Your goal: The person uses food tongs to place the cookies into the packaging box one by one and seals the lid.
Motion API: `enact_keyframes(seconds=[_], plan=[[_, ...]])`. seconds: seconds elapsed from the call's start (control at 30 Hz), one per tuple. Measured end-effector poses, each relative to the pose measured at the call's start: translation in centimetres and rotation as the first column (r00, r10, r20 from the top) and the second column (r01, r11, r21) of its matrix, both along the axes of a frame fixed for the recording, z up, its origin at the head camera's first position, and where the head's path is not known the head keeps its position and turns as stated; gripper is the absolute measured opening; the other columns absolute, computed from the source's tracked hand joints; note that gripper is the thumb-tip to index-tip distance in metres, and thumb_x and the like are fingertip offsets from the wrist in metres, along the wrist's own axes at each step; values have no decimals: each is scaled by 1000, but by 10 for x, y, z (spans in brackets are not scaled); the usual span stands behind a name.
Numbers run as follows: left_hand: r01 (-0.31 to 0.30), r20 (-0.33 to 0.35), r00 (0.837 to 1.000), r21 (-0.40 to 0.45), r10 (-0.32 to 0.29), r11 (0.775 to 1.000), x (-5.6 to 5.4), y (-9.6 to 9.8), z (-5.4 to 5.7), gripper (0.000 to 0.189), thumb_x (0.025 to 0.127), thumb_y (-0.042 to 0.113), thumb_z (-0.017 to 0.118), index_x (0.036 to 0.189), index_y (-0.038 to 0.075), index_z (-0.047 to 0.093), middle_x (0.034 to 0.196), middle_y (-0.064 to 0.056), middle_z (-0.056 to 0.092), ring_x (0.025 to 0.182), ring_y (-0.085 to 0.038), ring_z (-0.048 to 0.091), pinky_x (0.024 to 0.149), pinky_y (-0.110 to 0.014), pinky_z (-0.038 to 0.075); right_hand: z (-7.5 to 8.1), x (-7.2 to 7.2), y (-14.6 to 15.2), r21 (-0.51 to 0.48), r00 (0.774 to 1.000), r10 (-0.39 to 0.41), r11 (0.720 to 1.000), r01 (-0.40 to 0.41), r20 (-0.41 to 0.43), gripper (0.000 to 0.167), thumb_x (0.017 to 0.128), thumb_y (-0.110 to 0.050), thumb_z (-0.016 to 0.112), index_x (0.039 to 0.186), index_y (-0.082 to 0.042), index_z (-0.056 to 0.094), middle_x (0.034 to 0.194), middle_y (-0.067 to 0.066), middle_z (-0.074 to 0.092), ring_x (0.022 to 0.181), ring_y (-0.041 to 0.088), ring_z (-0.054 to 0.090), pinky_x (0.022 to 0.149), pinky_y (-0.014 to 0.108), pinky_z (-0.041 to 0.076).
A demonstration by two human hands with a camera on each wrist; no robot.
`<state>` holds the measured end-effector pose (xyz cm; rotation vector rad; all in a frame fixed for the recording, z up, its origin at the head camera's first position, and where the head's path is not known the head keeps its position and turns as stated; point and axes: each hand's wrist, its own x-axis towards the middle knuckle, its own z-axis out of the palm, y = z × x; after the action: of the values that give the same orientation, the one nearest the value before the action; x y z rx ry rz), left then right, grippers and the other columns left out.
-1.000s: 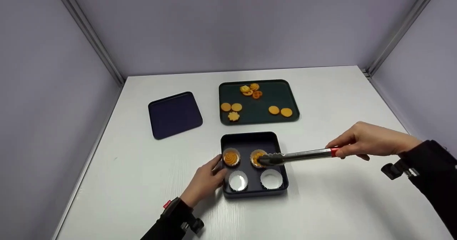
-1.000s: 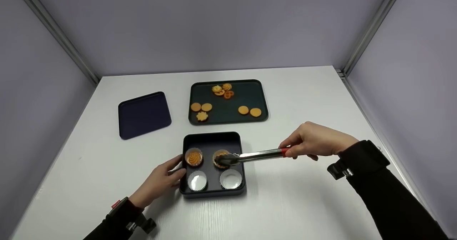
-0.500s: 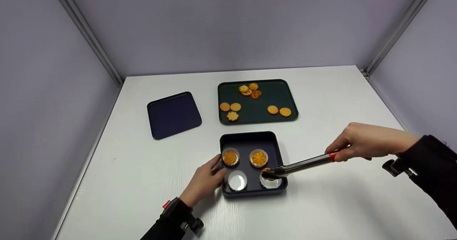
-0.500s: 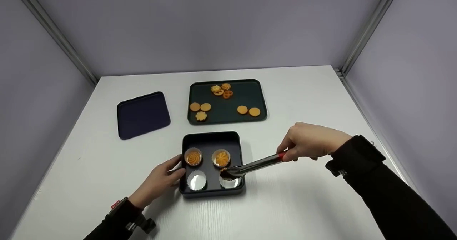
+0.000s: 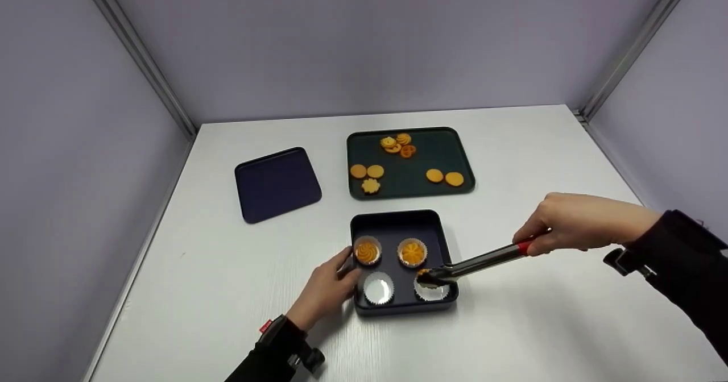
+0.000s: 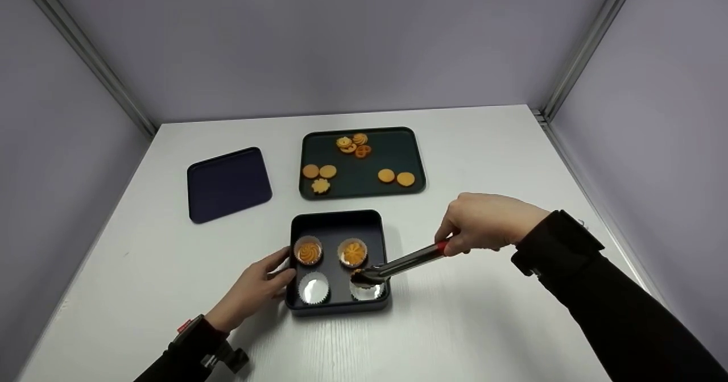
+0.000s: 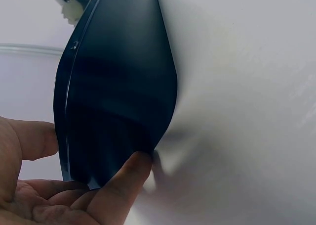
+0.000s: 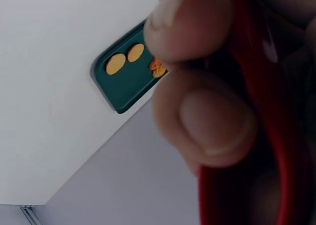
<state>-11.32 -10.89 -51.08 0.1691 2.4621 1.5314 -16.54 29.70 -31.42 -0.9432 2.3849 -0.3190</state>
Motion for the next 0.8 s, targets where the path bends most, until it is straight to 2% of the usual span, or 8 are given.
enact_keyframes(seconds=[0.17, 0.4, 0.6, 0.8], plan=[[-3, 11, 1000, 15, 3, 1000, 0, 0, 0, 64, 102, 23, 61, 157, 0, 37, 155, -30, 41, 129, -40, 56, 82, -31, 60, 3, 0, -6, 30, 998, 23, 999, -21, -51, 20, 93, -16, 74, 87, -35, 74, 71, -24, 59, 58, -2, 42, 52, 19, 37], [-6, -25, 1000, -48, 5, 999, -1, 1, -1, 63, 102, 25, 62, 156, 1, 40, 152, -27, 46, 130, -36, 55, 94, -39, 55, 8, 2, -13, 75, 998, 29, 997, -24, -58, 26, 92, -13, 73, 81, -36, 70, 64, -24, 53, 54, -3, 38, 49, 19, 33], [-6, -11, 1000, -36, 6, 999, -1, 1, 0, 62, 102, 24, 62, 156, 1, 40, 153, -27, 46, 126, -35, 58, 89, -37, 57, 12, 1, -21, 124, 999, 6, 992, 0, -46, 27, 90, -12, 71, 77, -36, 68, 60, -21, 50, 50, -2, 38, 46, 19, 31], [-4, 20, 1000, 4, 4, 1000, 0, 0, 0, 64, 102, 24, 62, 157, 1, 38, 155, -28, 42, 130, -37, 56, 85, -33, 59, 13, 2, -24, 127, 995, 35, 992, -23, -95, 30, 88, -11, 71, 74, -37, 66, 59, -23, 45, 52, -3, 35, 48, 19, 27]])
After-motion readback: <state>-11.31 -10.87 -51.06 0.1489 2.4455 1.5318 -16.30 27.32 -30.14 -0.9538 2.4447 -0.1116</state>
